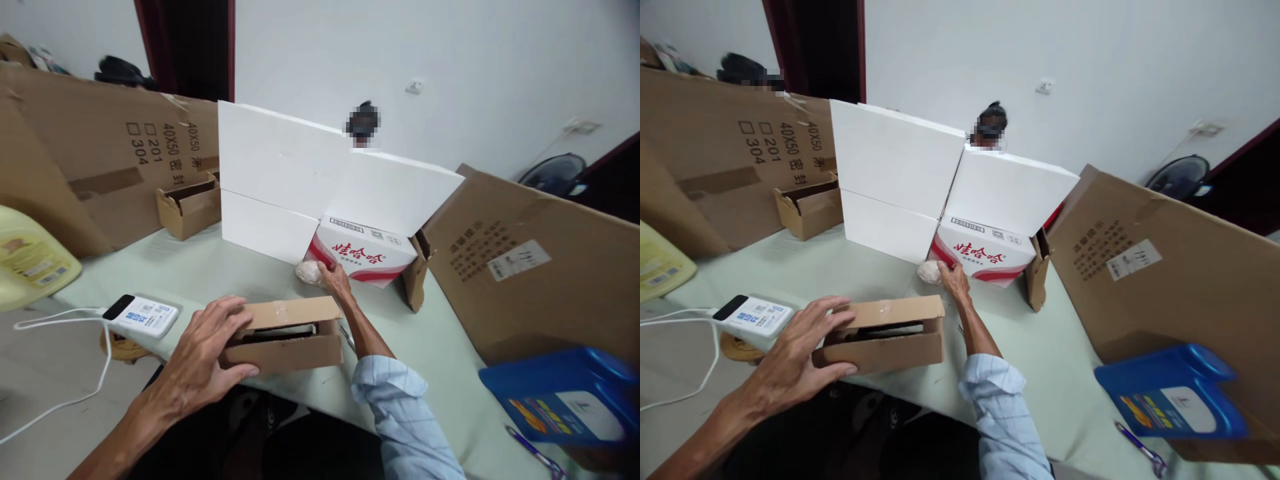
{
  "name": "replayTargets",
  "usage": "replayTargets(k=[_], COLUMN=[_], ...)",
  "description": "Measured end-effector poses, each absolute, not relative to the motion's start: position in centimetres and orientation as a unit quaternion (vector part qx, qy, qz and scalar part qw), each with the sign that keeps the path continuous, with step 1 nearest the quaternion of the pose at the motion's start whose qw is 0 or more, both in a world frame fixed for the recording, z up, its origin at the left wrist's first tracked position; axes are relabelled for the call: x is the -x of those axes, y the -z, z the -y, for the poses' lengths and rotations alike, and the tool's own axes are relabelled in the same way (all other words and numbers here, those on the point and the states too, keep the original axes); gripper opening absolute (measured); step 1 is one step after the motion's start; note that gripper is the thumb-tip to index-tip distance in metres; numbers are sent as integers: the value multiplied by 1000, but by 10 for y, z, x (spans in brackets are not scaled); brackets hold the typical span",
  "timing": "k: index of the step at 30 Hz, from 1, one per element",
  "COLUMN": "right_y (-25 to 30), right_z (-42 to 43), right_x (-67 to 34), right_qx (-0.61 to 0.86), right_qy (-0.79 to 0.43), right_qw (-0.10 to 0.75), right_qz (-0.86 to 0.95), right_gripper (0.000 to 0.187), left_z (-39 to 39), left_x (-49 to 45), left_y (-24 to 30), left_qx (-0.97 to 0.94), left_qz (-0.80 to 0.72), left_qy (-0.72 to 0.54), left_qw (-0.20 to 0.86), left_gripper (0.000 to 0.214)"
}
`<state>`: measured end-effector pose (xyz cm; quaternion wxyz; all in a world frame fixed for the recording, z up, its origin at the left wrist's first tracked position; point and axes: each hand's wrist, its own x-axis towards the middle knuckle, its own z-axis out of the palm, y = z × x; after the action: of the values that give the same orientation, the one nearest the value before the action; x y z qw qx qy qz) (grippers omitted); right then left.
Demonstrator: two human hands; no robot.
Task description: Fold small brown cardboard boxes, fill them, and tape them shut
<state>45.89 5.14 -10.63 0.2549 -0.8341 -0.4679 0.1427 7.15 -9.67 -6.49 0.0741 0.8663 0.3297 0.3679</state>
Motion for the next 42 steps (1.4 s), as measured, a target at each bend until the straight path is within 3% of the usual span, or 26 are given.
replayTargets(k=[6, 10, 16, 21, 25, 29, 32, 42], right_y=[105, 112, 120, 82, 31, -6, -12, -9], right_z=[-37, -29, -16, 15, 67, 106, 114, 113], right_x=[-462, -453, -448, -439, -412, -382, -369, -354], right_qx=[795, 748, 738, 676, 573, 482, 465, 486], right_qy=[-88, -79, -102, -89, -127, -184, -138, -98], right_qw=[266, 263, 279, 348, 376, 285, 221, 196], right_qz=[538, 604, 605, 643, 717, 808, 846, 846], right_gripper=[61, 54, 66, 63, 45, 34, 33, 28], left_z=[94, 94, 92, 89, 83, 77, 75, 75], left_x=[-60, -60, -58, -54, -51, -51, -53, -62], left_y=[76, 80, 89, 85, 77, 68, 62, 52], left_qx=[-858, -853, -856, -860, -866, -877, -886, -908], left_qz=[-331, -326, -316, -298, -284, -262, -253, -250], left_qy=[-352, -355, -359, -345, -328, -319, -307, -260], left_qw=[176, 203, 198, 230, 249, 248, 236, 214], left_gripper=[46, 44, 43, 45, 48, 50, 53, 57])
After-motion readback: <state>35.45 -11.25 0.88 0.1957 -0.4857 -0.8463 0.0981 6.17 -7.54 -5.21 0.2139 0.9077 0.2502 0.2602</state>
